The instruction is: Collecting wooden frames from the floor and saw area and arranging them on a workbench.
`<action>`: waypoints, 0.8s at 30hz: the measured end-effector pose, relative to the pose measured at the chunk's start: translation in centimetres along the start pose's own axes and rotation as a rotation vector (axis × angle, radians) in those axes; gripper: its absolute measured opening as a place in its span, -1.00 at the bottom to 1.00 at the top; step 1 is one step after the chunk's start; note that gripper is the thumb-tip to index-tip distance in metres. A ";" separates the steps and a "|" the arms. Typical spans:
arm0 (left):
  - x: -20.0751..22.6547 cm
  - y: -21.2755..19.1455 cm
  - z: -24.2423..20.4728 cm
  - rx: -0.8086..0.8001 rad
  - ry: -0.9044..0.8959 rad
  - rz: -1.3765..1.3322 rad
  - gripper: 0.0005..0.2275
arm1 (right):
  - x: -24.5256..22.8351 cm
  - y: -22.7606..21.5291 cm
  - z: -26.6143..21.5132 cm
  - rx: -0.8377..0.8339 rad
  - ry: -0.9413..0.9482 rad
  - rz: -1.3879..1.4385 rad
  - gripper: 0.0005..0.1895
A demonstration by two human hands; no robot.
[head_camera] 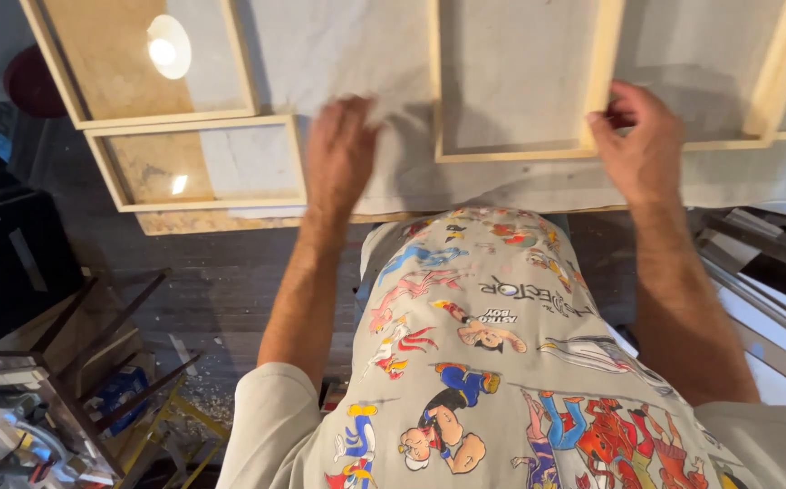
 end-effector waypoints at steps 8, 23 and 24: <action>-15.2 -7.0 1.9 0.032 -0.443 0.276 -0.60 | -2.1 0.7 0.0 0.061 0.111 -0.085 -0.68; -6.9 -10.1 0.7 0.257 -0.294 0.227 -0.83 | -7.8 2.0 -2.4 0.311 -0.151 0.016 -0.81; -5.0 -9.3 0.3 0.178 -0.150 0.179 -0.86 | -8.2 3.9 -1.9 0.195 -0.049 0.226 -0.75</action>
Point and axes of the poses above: each hand's wrist, its own z-axis towards the middle knuckle, its own y-axis out of the palm, x = y × z, the point moved 7 cm from there along z, towards the middle knuckle, and after that the axes turned 11 degrees about -y, right-handed, at the moved point
